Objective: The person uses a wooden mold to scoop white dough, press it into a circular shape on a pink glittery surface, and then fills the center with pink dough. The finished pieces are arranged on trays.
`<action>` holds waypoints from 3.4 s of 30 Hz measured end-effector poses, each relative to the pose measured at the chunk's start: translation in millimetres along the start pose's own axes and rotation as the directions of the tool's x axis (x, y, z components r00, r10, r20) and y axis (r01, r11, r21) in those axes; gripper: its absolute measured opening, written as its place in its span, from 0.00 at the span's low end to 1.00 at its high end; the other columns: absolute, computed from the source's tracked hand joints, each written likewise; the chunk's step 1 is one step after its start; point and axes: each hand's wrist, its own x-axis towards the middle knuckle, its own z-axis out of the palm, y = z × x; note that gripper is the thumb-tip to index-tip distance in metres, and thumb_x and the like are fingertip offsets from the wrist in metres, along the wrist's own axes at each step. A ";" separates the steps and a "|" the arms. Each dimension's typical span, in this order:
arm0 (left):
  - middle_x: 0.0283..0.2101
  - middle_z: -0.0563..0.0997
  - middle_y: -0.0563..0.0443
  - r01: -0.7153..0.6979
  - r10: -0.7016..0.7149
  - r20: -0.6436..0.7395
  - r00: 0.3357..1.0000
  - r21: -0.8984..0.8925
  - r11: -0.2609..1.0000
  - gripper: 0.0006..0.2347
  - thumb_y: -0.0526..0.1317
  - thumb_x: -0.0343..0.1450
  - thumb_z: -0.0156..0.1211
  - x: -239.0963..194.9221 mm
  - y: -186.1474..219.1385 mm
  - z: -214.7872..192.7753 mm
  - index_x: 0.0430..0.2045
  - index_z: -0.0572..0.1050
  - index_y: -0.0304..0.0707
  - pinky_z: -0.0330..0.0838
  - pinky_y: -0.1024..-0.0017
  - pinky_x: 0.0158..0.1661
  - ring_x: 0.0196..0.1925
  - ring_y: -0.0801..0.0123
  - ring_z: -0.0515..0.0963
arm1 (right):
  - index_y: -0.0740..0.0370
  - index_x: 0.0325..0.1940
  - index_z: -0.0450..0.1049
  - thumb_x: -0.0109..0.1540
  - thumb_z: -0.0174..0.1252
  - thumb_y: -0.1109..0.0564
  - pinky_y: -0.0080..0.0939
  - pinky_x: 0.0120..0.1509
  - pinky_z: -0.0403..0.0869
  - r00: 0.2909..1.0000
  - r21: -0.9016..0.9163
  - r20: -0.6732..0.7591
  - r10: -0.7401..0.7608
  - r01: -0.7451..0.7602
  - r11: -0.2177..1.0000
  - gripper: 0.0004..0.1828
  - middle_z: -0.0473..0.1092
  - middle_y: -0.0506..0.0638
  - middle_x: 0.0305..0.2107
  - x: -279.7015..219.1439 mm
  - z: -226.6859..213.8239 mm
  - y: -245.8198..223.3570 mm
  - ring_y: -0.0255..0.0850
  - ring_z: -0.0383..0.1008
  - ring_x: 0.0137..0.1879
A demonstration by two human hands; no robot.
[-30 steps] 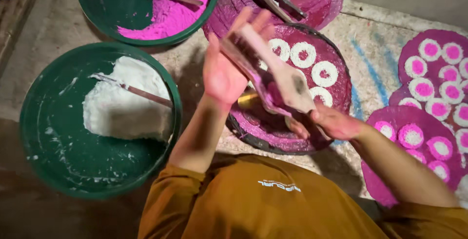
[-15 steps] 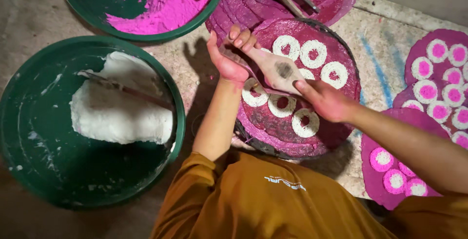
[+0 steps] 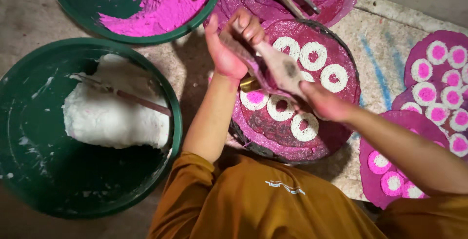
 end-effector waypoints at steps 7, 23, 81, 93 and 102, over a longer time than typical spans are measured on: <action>0.28 0.65 0.59 0.003 -0.011 -0.083 0.997 -0.091 0.996 0.13 0.55 0.70 0.49 44.4 -20.3 -10.2 0.27 0.64 0.48 0.66 0.63 0.51 0.34 0.70 0.67 | 0.66 0.36 0.73 0.69 0.27 0.28 0.48 0.40 0.72 0.981 -0.207 -0.173 0.093 -0.128 0.970 0.42 0.71 0.54 0.23 1.8 -52.1 -2.8 0.43 0.72 0.31; 0.25 0.65 0.59 -0.027 0.024 -0.037 0.999 -0.093 0.995 0.15 0.56 0.72 0.44 61.6 -19.1 -46.6 0.26 0.64 0.46 0.65 0.66 0.41 0.30 0.71 0.66 | 0.66 0.53 0.72 0.70 0.30 0.29 0.49 0.42 0.72 0.940 -0.279 -0.340 0.020 -0.121 0.952 0.40 0.71 0.55 0.26 44.7 -29.6 9.2 0.44 0.73 0.35; 0.20 0.61 0.59 0.070 -0.084 -0.231 0.969 -0.065 0.995 0.13 0.51 0.72 0.42 -9.2 -92.3 9.2 0.21 0.63 0.46 0.62 0.66 0.36 0.24 0.71 0.61 | 0.68 0.44 0.76 0.72 0.36 0.34 0.57 0.46 0.73 0.887 -0.221 -0.461 0.012 -0.128 0.967 0.35 0.73 0.63 0.28 -67.9 22.6 56.2 0.53 0.74 0.36; 0.19 0.59 0.60 0.084 -0.133 -0.167 0.977 -0.272 0.959 0.12 0.50 0.70 0.42 45.0 -147.6 -23.5 0.19 0.62 0.48 0.62 0.67 0.34 0.22 0.72 0.60 | 0.68 0.52 0.75 0.71 0.37 0.30 0.59 0.52 0.72 0.803 -0.331 -0.595 -0.004 -0.241 0.912 0.38 0.75 0.68 0.34 -75.7 -22.7 44.5 0.61 0.77 0.44; 0.16 0.57 0.60 0.053 -0.125 -0.303 0.945 -0.235 0.971 0.13 0.50 0.70 0.40 45.0 -169.5 -52.7 0.16 0.59 0.49 0.60 0.68 0.30 0.20 0.72 0.59 | 0.66 0.46 0.75 0.71 0.39 0.32 0.59 0.47 0.72 0.822 -0.340 -0.569 0.000 -0.235 0.911 0.34 0.73 0.66 0.29 -69.8 -34.4 76.6 0.61 0.76 0.39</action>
